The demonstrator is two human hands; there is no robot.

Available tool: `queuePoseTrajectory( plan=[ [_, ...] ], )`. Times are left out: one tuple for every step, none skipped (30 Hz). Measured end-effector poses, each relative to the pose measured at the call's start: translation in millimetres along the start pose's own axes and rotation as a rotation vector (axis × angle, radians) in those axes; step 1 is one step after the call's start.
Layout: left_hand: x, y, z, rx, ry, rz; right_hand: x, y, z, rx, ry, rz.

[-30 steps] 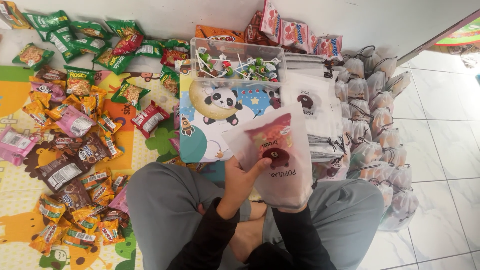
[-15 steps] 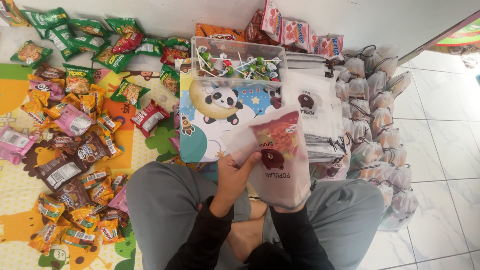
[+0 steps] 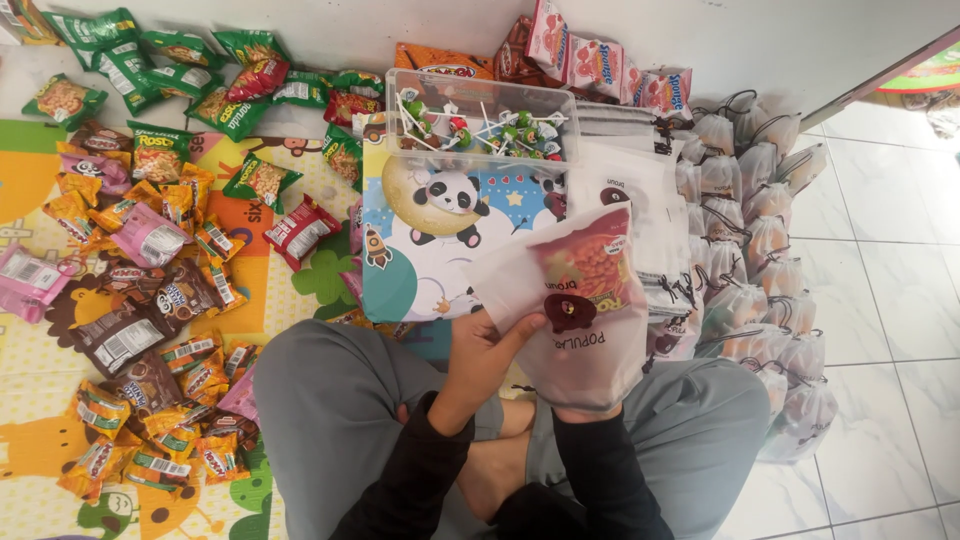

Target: Packing various small snack packets into individual white drawstring bags.

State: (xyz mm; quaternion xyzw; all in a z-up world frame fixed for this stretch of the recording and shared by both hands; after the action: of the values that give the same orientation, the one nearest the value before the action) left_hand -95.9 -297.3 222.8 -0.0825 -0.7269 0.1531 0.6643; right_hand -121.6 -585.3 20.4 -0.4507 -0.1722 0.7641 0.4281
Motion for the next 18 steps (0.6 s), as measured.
queuePoseTrajectory(
  plan=[
    [0.1,1.4,-0.7,0.001,0.002,0.0,-0.3,-1.8,1.1,0.001,-0.005,-0.002],
    [-0.1,2.7,-1.8,0.001,0.007,-0.021,-1.0,-4.2,1.3,-0.001,-0.01,-0.003],
    [-0.2,4.1,-2.7,0.002,0.012,-0.041,-1.7,-6.5,1.6,-0.002,-0.016,-0.003],
    [-17.1,10.7,-4.1,0.006,0.012,-0.041,1.1,-40.3,15.0,-0.004,-0.022,-0.003],
    [-34.6,17.4,-5.6,0.013,0.031,-0.062,3.4,-74.0,31.8,-0.005,-0.028,-0.004],
    [-50.6,27.4,-9.7,0.019,0.048,-0.09,8.8,-109.5,49.8,-0.011,-0.036,-0.01],
    [-42.8,28.8,-11.4,0.022,0.044,-0.097,11.3,-120.2,57.4,-0.017,-0.044,-0.017],
    [-37.8,30.8,-13.4,0.023,0.105,-0.108,13.9,-132.1,64.3,-0.028,-0.054,-0.025],
    [-33.1,32.7,-15.0,0.026,0.167,-0.119,16.0,-143.5,71.4,-0.039,-0.063,-0.032],
    [-41.6,41.0,-17.8,0.027,0.167,-0.123,17.5,-145.6,75.9,-0.04,-0.07,-0.037],
    [-54.5,50.3,-20.0,0.041,0.251,-0.109,18.9,-147.6,79.9,-0.042,-0.078,-0.042],
    [-67.6,58.3,-22.3,0.054,0.334,-0.091,18.7,-150.0,83.6,-0.043,-0.083,-0.045],
    [-70.7,66.2,-25.0,0.056,0.334,-0.092,19.1,-151.3,85.5,-0.044,-0.089,-0.048],
    [-75.4,75.2,-26.1,0.078,0.363,-0.095,19.6,-152.0,88.0,-0.045,-0.095,-0.051],
    [-80.1,84.4,-27.2,0.101,0.391,-0.097,20.3,-152.8,90.5,-0.045,-0.102,-0.054],
    [-65.2,87.4,-26.4,0.107,0.391,-0.098,21.2,-154.4,91.2,-0.048,-0.11,-0.054],
    [-51.4,91.5,-25.0,0.125,0.418,-0.111,22.4,-156.1,91.9,-0.05,-0.118,-0.054],
    [-37.9,95.5,-23.4,0.145,0.444,-0.124,23.4,-157.8,91.9,-0.054,-0.128,-0.053]
  ],
)
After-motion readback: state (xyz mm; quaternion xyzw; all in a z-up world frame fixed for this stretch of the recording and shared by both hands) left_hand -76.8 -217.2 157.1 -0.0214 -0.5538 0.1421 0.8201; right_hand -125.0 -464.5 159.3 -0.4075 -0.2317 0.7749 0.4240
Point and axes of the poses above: each hand's wrist, its own z-axis away from the middle knuckle, its own y-axis out of the back of the hand, x = y × z, the point moved 5 cm from there along -z, towards the middle knuckle, and after that the axes turned 7 degrees about -z, right-handed, at the moved point
